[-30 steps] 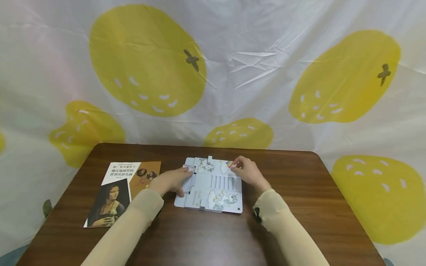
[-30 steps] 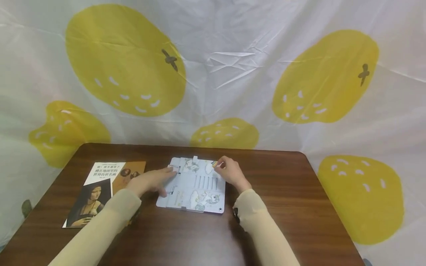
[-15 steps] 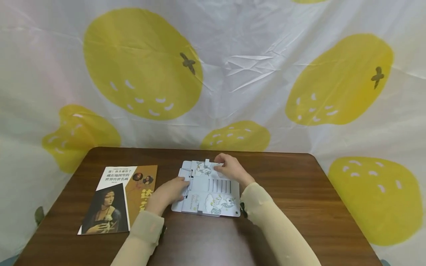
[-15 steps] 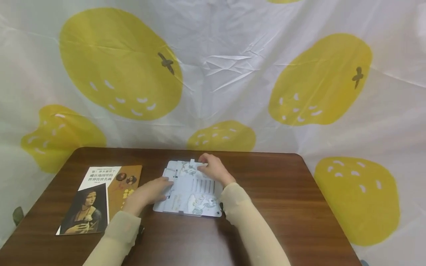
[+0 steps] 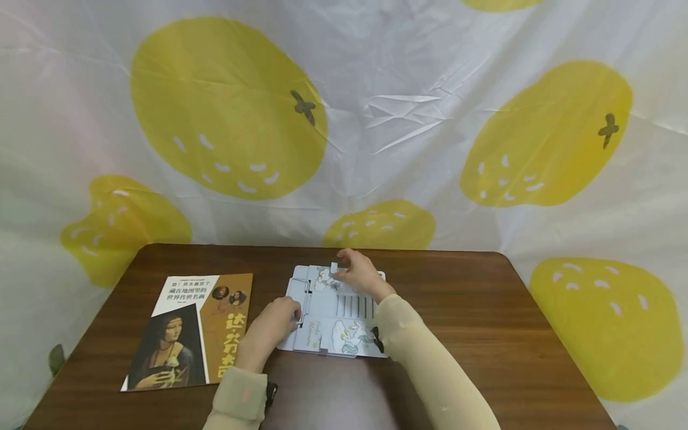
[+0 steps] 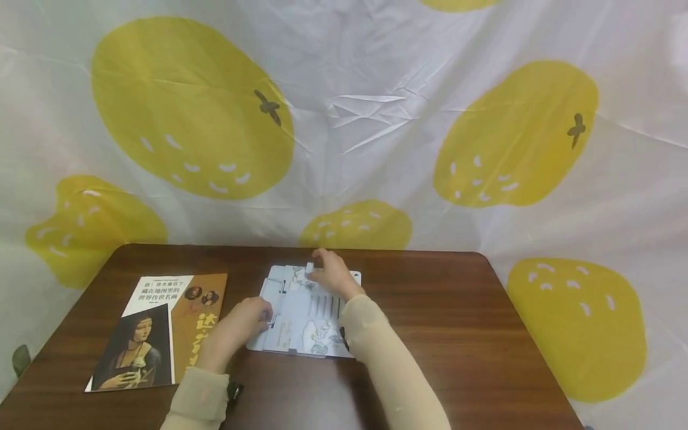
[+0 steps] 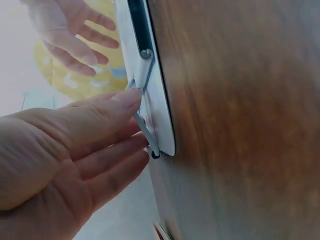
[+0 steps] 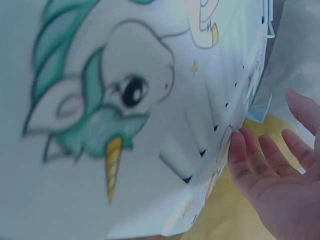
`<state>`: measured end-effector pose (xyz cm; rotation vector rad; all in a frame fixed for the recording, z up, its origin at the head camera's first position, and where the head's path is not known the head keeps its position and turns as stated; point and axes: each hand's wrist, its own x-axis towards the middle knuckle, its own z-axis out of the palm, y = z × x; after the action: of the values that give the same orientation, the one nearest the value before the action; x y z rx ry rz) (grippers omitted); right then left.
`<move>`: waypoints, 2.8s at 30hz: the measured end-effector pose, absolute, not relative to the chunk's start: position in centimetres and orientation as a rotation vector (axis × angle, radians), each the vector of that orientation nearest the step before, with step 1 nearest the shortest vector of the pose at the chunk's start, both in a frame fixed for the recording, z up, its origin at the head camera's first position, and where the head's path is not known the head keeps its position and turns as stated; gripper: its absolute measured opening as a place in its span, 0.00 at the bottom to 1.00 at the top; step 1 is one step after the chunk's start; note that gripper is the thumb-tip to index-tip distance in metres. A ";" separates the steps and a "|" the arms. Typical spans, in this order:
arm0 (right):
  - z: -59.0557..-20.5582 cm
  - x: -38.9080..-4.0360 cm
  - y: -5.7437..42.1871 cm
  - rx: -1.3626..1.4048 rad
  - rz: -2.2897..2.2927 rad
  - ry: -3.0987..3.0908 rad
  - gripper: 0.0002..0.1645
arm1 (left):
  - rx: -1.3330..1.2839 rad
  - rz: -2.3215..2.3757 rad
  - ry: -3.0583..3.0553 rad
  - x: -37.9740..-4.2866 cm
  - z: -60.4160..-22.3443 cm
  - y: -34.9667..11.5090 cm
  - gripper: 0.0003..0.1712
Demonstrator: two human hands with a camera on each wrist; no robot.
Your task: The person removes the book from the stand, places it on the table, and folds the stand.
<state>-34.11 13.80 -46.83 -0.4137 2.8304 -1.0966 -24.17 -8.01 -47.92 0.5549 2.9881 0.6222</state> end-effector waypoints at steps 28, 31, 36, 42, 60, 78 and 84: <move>-47.7 -35.3 12.6 -0.352 -0.837 2.831 0.37 | 0.578 0.825 2.917 -24.6 -49.0 -9.4 0.09; -47.9 -35.1 12.4 -0.343 -0.804 2.806 0.39 | 0.551 0.810 2.908 -24.5 -49.2 -9.6 0.09; -47.9 -35.3 12.4 -0.371 -0.728 2.808 0.46 | 0.564 0.808 2.906 -24.6 -49.1 -9.6 0.08; -48.0 -35.4 12.3 -0.415 -0.673 2.813 0.48 | 0.527 0.822 2.853 -24.6 -48.9 -9.5 0.07; -46.4 -33.7 11.3 -0.325 -0.614 2.813 0.55 | 0.551 1.037 2.724 -25.6 -49.8 -10.8 0.08; -45.7 -23.1 11.6 -0.793 -0.678 2.895 0.26 | 0.691 1.052 2.741 -25.5 -49.6 -11.2 0.08; -46.6 -21.9 10.9 -0.725 -0.496 2.925 0.27 | 0.678 1.049 2.743 -26.0 -49.8 -11.6 0.08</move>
<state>-21.92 10.89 -46.57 -0.7249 2.9249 -0.4957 -26.01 -11.57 -49.84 0.6777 2.7429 1.0487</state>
